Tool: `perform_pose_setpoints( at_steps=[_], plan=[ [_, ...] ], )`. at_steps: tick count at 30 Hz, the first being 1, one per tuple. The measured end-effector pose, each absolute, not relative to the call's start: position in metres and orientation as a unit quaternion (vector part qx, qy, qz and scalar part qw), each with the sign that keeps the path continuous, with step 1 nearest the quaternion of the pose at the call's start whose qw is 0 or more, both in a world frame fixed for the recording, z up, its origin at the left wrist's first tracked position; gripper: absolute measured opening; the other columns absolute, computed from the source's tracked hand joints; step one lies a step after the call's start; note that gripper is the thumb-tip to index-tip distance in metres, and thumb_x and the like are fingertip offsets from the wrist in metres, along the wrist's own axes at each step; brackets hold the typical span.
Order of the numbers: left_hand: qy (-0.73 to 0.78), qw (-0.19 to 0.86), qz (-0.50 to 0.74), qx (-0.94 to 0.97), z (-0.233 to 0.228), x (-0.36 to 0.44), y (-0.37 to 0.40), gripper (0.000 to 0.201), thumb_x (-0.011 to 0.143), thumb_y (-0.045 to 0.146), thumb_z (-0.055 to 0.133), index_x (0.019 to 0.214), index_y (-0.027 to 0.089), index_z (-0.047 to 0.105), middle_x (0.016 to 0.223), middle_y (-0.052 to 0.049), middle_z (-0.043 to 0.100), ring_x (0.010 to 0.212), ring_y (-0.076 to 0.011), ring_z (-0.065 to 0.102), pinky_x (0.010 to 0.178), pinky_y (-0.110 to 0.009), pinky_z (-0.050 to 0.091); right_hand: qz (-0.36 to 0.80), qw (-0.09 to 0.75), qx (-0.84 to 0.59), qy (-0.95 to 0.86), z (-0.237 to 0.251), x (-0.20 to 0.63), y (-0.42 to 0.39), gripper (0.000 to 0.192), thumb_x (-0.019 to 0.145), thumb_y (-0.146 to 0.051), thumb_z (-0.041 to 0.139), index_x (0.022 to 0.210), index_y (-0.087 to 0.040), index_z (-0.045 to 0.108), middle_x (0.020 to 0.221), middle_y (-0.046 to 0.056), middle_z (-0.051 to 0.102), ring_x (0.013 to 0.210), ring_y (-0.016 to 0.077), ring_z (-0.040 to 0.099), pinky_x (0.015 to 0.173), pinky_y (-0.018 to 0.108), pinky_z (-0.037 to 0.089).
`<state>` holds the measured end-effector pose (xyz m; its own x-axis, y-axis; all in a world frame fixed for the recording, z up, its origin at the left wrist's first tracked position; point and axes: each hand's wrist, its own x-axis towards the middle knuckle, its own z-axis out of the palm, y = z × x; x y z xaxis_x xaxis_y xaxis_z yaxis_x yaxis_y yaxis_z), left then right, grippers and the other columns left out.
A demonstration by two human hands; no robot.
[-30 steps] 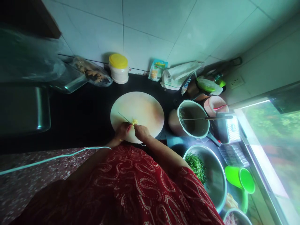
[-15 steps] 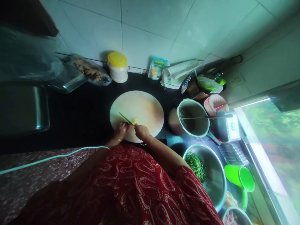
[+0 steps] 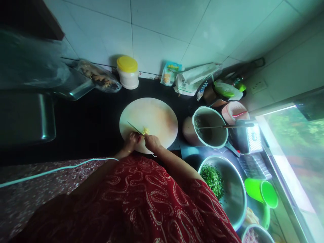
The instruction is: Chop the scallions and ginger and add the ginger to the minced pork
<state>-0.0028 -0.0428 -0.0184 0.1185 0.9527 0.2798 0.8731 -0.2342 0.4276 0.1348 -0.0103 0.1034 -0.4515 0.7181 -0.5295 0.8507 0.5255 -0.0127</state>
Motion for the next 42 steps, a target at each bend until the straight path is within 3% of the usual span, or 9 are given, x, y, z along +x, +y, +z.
perform_pose_setpoints(
  at_steps=[17, 33, 42],
  plan=[
    [0.611, 0.072, 0.252, 0.747, -0.019, -0.005, -0.048, 0.018, 0.087, 0.019, 0.044, 0.078, 0.018, 0.06, 0.078, -0.009, 0.062, 0.079, -0.0223, 0.055, 0.075, -0.037, 0.044, -0.151, 0.223, 0.468, 0.841, 0.103, 0.133, -0.019, 0.028, 0.096, -0.022, 0.027, 0.114, -0.017, 0.047, 0.095, 0.011, 0.069, 0.088, 0.0221, 0.067, 0.071, 0.03, 0.048],
    [0.633, 0.035, 0.263, 0.727, -0.015, -0.012, -0.065, 0.03, 0.091, 0.027, 0.042, 0.073, 0.018, 0.063, 0.07, -0.009, 0.06, 0.074, -0.0219, 0.054, 0.072, -0.036, 0.041, -0.167, 0.238, 0.456, 0.841, 0.103, 0.136, -0.024, 0.028, 0.095, -0.02, 0.028, 0.115, -0.018, 0.047, 0.098, 0.011, 0.068, 0.09, 0.0215, 0.066, 0.073, 0.03, 0.047],
    [0.642, 0.042, 0.339, 0.686, 0.002, -0.031, -0.059, 0.014, 0.085, 0.02, 0.05, 0.081, 0.019, 0.063, 0.076, -0.007, 0.06, 0.078, -0.0223, 0.055, 0.071, -0.036, 0.042, -0.138, 0.219, 0.478, 0.839, 0.109, 0.149, -0.017, 0.029, 0.097, -0.025, 0.028, 0.114, -0.019, 0.051, 0.09, 0.009, 0.069, 0.081, 0.0194, 0.065, 0.064, 0.026, 0.041]
  ],
)
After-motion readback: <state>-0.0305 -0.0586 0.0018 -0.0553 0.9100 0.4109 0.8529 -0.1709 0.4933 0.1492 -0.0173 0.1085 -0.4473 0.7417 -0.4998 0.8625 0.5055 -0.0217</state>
